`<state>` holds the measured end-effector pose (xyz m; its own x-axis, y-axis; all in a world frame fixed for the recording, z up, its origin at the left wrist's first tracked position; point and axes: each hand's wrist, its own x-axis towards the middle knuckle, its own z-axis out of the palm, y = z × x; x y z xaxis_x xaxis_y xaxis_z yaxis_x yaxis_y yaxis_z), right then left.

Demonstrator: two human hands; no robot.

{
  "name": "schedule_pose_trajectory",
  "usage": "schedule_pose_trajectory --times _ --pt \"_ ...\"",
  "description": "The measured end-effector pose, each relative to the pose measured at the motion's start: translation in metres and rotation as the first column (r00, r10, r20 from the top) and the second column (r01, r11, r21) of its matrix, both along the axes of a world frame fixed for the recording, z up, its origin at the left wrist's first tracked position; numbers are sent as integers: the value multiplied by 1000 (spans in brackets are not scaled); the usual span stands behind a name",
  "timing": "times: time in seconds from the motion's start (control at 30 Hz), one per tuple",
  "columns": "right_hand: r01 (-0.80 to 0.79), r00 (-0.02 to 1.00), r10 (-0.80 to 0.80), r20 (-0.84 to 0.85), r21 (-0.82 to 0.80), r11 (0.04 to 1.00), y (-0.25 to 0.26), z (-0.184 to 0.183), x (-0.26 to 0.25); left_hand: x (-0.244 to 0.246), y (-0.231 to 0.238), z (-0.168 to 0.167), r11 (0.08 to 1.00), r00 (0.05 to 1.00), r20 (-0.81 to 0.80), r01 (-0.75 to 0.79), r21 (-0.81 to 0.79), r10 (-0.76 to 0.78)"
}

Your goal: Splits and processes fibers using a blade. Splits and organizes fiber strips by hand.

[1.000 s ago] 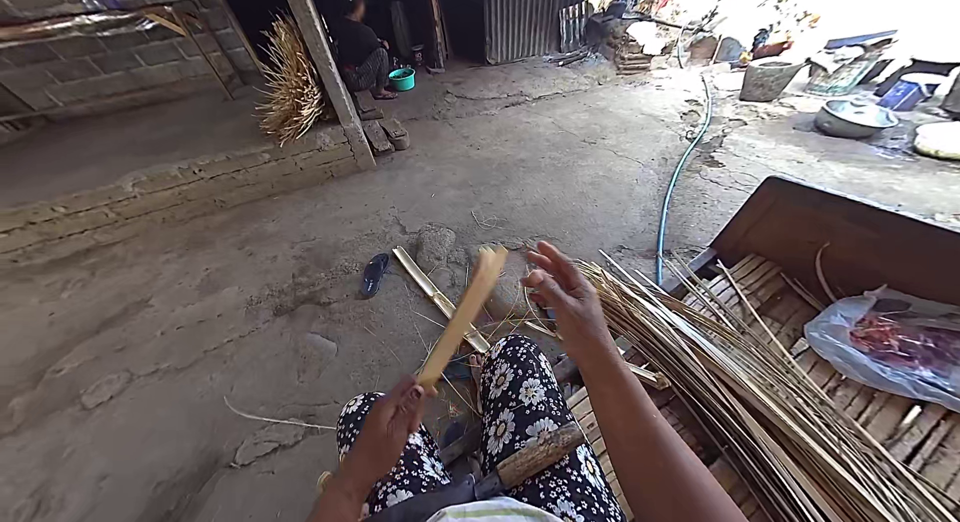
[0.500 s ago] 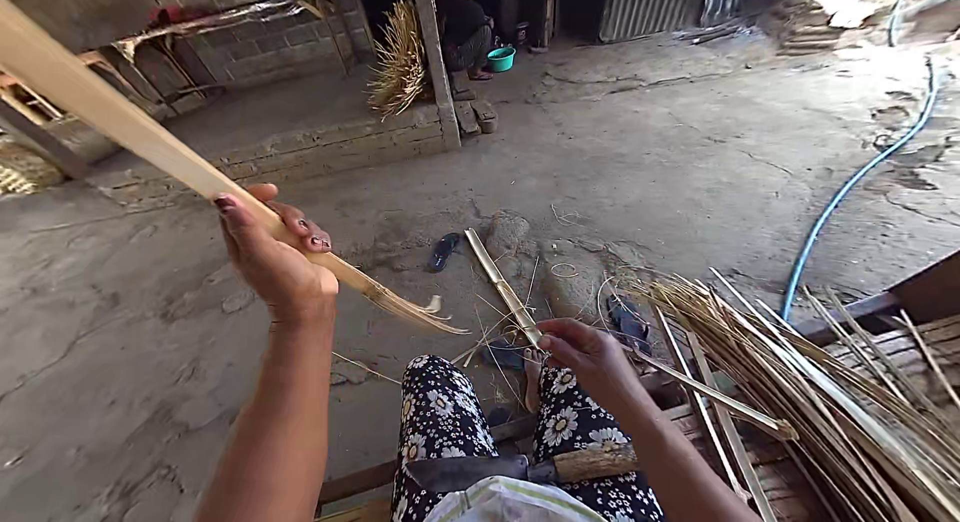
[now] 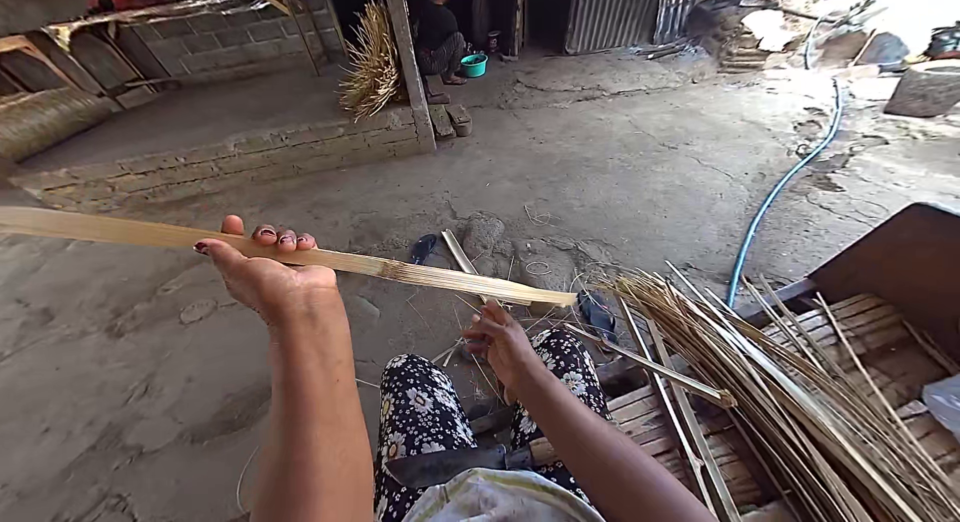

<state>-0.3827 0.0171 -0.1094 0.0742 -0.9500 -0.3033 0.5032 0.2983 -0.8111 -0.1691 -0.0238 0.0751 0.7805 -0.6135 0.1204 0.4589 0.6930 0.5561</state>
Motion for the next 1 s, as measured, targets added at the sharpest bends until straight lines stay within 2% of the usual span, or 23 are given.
schedule_pose_trajectory --times 0.07,0.13,0.17,0.23,0.27,0.33,0.4,0.43,0.47,0.53,0.57,0.63,0.73,0.83,0.9,1.0 --pt "39 994 -38 101 -8 999 -9 8 2 -1 1 -4 1000 999 -47 4 21 -3" --pt "62 991 -54 125 -62 996 -10 20 5 -1 -1 -7 999 997 -79 9 37 -7" --pt "31 997 -22 71 -126 992 -8 24 6 1 -2 -10 999 996 -91 8 38 -4" --pt "-148 977 91 -192 -310 939 6 31 7 4 -4 -15 999 994 -107 -12 42 17" --pt "-277 926 135 -352 -391 878 15 34 8 5 -5 -17 999 993 -112 -27 38 31" --pt "-524 771 124 -625 -511 682 35 41 11 8 -10 -21 998 991 -121 -58 15 59" --pt "-649 671 9 -742 -581 492 51 44 16 7 -12 -25 997 988 -128 -82 -4 81" --pt "-667 660 16 -751 -576 472 55 45 17 7 -12 -25 996 987 -132 -91 -5 89" --pt "-652 673 87 -735 -533 539 57 46 17 6 -11 -26 995 986 -135 -100 -2 99" --pt "-507 801 268 -535 -368 780 47 44 12 7 -11 -27 994 982 -152 -110 6 110" --pt "-404 882 299 -365 -256 878 36 39 7 8 -10 -27 994 980 -166 -108 17 109" --pt "-221 972 212 -101 -88 971 12 28 -5 11 -10 -29 994 974 -200 -99 41 105" --pt "-38 983 42 176 -24 999 -11 19 -16 11 -9 -37 993 965 -244 -80 85 99" --pt "44 954 -38 299 -12 999 -18 24 -15 11 -13 -46 991 956 -271 -82 107 109" --pt "16 969 -1 248 -58 998 -14 26 -12 12 -15 -51 991 952 -287 -84 101 110" --pt "-187 982 186 -28 -234 954 3 25 -4 14 -15 -57 992 948 -296 -102 79 121"
